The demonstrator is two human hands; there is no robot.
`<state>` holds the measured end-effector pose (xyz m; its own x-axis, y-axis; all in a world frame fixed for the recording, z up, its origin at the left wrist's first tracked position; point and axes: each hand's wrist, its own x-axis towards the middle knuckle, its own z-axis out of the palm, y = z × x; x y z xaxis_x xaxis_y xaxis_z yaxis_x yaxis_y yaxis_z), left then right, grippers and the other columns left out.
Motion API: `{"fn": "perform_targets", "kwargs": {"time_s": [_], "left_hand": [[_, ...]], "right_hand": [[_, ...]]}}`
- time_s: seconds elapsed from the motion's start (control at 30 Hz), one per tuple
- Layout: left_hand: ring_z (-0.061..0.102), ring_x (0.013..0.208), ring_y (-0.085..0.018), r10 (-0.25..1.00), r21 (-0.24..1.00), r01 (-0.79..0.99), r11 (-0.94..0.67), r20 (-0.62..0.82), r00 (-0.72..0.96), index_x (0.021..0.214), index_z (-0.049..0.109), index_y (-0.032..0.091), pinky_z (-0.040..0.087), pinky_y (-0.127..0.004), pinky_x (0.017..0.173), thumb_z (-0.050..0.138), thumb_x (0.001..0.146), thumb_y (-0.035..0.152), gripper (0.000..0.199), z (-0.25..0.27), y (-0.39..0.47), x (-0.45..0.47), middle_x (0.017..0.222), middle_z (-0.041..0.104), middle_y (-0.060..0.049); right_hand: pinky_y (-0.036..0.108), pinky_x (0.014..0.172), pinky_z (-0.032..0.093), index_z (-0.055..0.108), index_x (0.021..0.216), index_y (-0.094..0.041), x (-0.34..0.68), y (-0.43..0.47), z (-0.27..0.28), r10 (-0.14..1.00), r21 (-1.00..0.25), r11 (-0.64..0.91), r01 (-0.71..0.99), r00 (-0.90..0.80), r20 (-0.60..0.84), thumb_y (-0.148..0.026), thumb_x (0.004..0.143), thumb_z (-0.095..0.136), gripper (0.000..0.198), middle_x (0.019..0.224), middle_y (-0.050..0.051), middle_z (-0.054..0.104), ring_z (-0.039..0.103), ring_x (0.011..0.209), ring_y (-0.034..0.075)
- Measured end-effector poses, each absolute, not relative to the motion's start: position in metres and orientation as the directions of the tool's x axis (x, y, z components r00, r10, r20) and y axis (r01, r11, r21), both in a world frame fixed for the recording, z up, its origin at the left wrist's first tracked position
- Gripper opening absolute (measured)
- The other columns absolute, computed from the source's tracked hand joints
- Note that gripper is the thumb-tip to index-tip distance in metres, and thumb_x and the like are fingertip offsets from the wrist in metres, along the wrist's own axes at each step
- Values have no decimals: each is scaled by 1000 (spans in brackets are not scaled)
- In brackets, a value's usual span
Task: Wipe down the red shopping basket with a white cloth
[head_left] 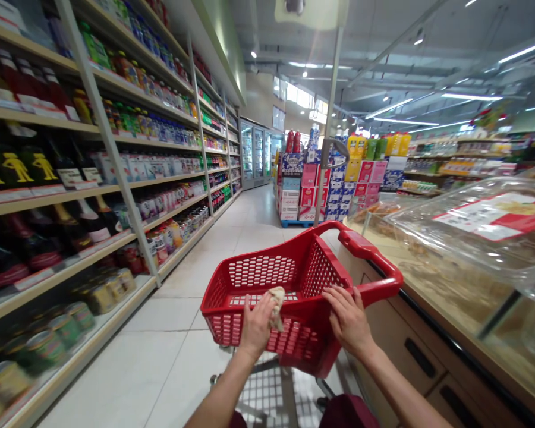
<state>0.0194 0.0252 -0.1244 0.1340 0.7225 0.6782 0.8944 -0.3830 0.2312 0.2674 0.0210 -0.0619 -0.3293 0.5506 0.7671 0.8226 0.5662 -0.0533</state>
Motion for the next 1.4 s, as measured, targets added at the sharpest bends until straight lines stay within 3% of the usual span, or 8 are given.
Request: {"fn": "perform_targets", "kwargs": {"time_s": [0.13,0.27,0.43,0.57,0.83,1.07,1.27,1.4], "left_hand": [[54,105,-24,790,407,903,-137,595,-148,107,53,17,14,-57,102,32,77,12,37,-123,28,-14,112,60,-13],[51,109,-21,846,640,735,-223,501,-180,115,47,18,33,-47,97,31,79,15,40,-101,22,28,115,58,-10],[47,113,-17,937,895,305,-326,264,228,124,40,16,43,-31,91,27,85,28,43,-53,-4,102,126,49,-7],[49,111,-15,857,801,382,-462,291,425,122,43,23,39,-30,95,32,84,31,41,-32,-7,91,124,51,-2],[41,117,-26,934,248,963,-108,357,13,109,53,17,22,-53,99,42,74,22,37,-87,19,0,121,53,-11],[37,120,-25,941,255,955,-153,332,62,110,51,17,16,-53,101,41,68,18,43,-100,19,-6,123,51,-9],[35,121,-25,948,259,958,-121,316,34,110,51,16,14,-53,102,39,65,15,46,-99,21,-6,124,50,-9],[35,121,-24,950,251,962,-110,310,28,109,51,17,16,-53,102,39,64,14,47,-97,20,-4,123,51,-9]], "right_hand": [[50,102,17,54,110,-20,263,16,-60,567,-101,548,830,-280,775,-14,73,42,40,110,5,60,47,110,23],[45,101,27,39,126,-19,231,1,-65,595,-213,639,739,-299,746,-14,74,42,52,130,9,43,36,121,23],[35,96,39,17,135,-16,205,-7,-83,643,-476,659,582,-108,758,-16,75,43,65,133,12,37,36,122,20],[34,91,44,42,121,-22,237,-6,-63,622,-450,661,601,-104,776,-15,75,45,46,121,8,51,47,112,20],[47,98,35,60,101,-22,321,13,-31,324,-140,554,821,-58,944,-7,79,43,32,125,7,48,39,119,24],[36,90,46,63,80,-22,285,-21,-132,487,-50,688,724,-409,772,-16,82,45,19,112,4,60,49,111,18],[47,98,36,64,85,-18,307,-7,-61,404,-197,596,779,-79,911,-13,82,43,21,119,9,54,38,120,24],[40,93,43,64,81,-21,293,-7,-90,457,-140,626,767,-216,863,-14,82,43,23,112,6,59,49,110,20]]}}
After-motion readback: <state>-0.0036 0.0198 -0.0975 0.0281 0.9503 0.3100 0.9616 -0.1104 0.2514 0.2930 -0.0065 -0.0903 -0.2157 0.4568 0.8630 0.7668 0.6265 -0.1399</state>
